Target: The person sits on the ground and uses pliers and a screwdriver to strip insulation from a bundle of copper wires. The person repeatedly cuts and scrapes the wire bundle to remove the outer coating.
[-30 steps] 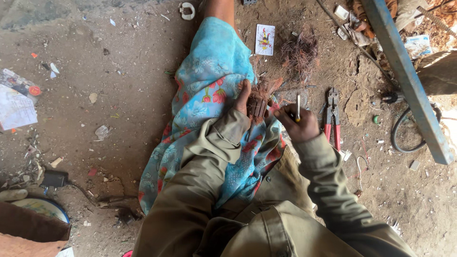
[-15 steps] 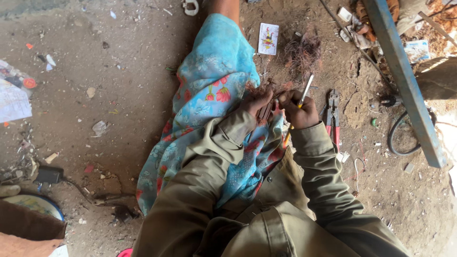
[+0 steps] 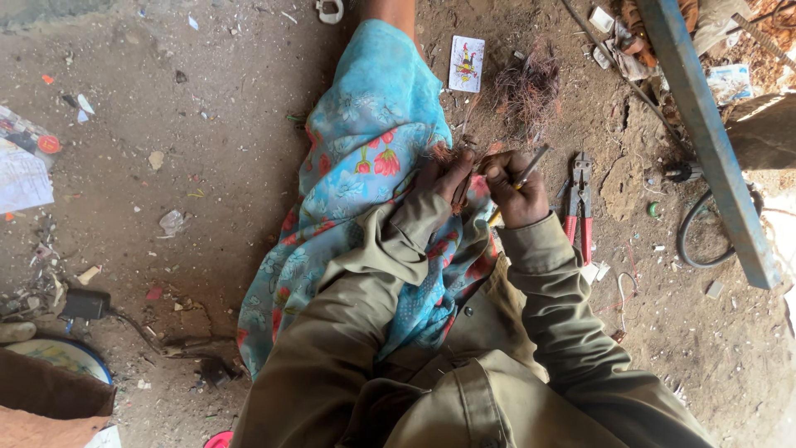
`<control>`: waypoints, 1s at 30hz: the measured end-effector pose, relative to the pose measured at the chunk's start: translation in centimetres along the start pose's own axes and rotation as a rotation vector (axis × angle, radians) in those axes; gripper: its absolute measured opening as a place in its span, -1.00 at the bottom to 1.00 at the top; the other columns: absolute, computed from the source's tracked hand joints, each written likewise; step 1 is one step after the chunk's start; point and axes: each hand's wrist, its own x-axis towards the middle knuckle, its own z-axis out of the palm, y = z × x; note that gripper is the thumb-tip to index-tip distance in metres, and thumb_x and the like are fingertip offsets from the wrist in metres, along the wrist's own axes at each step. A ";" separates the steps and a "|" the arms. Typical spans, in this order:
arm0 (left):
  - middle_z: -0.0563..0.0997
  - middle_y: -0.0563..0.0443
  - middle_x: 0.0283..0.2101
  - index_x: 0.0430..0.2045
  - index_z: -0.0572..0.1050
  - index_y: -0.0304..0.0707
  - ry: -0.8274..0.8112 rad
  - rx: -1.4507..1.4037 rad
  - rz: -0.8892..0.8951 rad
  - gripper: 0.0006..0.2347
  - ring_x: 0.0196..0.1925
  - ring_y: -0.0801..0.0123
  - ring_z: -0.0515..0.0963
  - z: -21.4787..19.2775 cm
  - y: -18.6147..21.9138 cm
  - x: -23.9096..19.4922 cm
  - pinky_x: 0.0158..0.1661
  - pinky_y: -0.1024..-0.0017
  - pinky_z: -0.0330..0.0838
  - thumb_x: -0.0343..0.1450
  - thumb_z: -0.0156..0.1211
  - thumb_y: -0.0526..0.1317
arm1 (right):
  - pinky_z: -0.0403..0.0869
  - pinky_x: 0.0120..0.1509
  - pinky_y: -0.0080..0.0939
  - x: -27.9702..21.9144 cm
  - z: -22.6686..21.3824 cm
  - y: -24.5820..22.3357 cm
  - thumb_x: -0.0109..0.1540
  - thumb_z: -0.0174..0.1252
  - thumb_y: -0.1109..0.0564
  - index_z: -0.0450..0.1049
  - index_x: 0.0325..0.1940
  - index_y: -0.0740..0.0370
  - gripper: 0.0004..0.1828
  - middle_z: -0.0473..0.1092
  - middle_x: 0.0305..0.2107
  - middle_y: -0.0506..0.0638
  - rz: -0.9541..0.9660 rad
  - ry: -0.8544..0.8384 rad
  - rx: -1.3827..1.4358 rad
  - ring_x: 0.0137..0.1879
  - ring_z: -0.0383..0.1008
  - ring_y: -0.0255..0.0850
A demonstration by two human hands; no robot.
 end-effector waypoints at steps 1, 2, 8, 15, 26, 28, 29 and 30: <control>0.46 -0.30 -0.20 -0.23 0.59 -0.34 -0.053 -0.137 -0.244 -0.55 -0.20 0.06 0.51 0.1 0.5 0.3 -0.14 0.18 0.42 0.55 0.04 0.15 | 0.26 -0.27 -0.41 -0.2 0.2 -0.1 0.43 0.10 0.21 0.44 -0.11 0.24 -0.94 0.34 -0.39 -0.19 0.007 -0.018 -0.002 -0.34 0.23 -0.47; 0.48 -0.33 -0.20 -0.23 0.57 -0.40 -0.041 -0.210 -0.314 -0.55 -0.20 0.04 0.51 0.2 0.8 0.5 -0.14 0.15 0.43 0.55 0.09 0.14 | 0.27 -0.24 -0.41 -0.5 0.3 -0.1 0.43 0.10 0.22 0.44 -0.11 0.24 -0.95 0.33 -0.39 -0.20 0.014 -0.036 -0.004 -0.32 0.22 -0.46; 0.52 -0.29 -0.09 0.09 0.54 -0.10 0.095 -0.004 0.016 -0.71 -0.07 0.00 0.56 1.6 -1.5 0.0 -0.03 0.14 0.43 0.59 0.06 -0.01 | 0.20 -0.26 -0.44 -1.8 0.1 -0.1 0.42 0.10 0.23 0.43 -0.14 0.24 -0.95 0.31 -0.40 -0.22 0.085 -0.028 0.008 -0.33 0.17 -0.47; 0.49 -0.29 -0.13 0.37 0.36 0.17 0.078 0.326 0.307 -0.61 -0.15 -0.09 0.53 1.1 -3.2 0.1 -0.08 0.10 0.42 0.59 0.07 -0.07 | 0.22 -0.37 -0.39 -0.9 -0.8 0.3 0.41 0.07 0.24 0.40 -0.17 0.25 -0.94 0.34 -0.43 -0.16 0.022 -0.008 -0.005 -0.41 0.22 -0.45; 0.51 -0.07 -0.46 -0.28 0.53 -0.35 0.052 -0.047 -0.133 -0.55 -0.45 0.26 0.50 0.3 0.5 0.7 -0.39 0.31 0.42 0.47 0.08 0.17 | 0.35 -0.24 -0.29 4.0 0.4 0.6 0.43 0.08 0.34 0.42 -0.15 0.29 -0.93 0.40 -0.37 -0.05 -0.087 0.017 -0.165 -0.30 0.34 -0.36; 0.48 -0.18 -0.39 0.05 0.60 -0.27 0.218 0.533 0.513 -0.63 -0.41 0.15 0.47 0.1 -0.3 0.4 -0.37 0.30 0.41 0.61 -0.08 -0.02 | 0.44 -0.16 -0.31 3.6 0.1 0.3 0.35 0.03 0.39 0.41 -0.13 0.29 -0.91 0.44 -0.29 -0.04 -0.159 -0.009 -0.186 -0.22 0.43 -0.36; 0.47 -0.16 -0.40 0.12 0.57 -0.28 0.199 0.534 0.491 -0.64 -0.42 0.15 0.47 0.2 -0.8 0.2 -0.37 0.27 0.40 0.59 -0.02 -0.05 | 0.48 -0.12 -0.31 3.1 -0.2 0.2 0.31 0.01 0.41 0.40 -0.13 0.29 -0.87 0.46 -0.25 -0.03 -0.193 -0.026 -0.196 -0.17 0.47 -0.36; 0.46 -0.14 -0.42 0.18 0.54 -0.29 0.179 0.534 0.469 -0.64 -0.43 0.15 0.46 0.3 -1.3 0.2 -0.38 0.25 0.38 0.57 0.05 -0.08 | 0.42 -0.19 -0.33 2.6 -0.6 0.3 0.31 -0.02 0.41 0.41 -0.13 0.28 -0.85 0.46 -0.24 -0.03 -0.148 -0.010 -0.138 -0.24 0.41 -0.38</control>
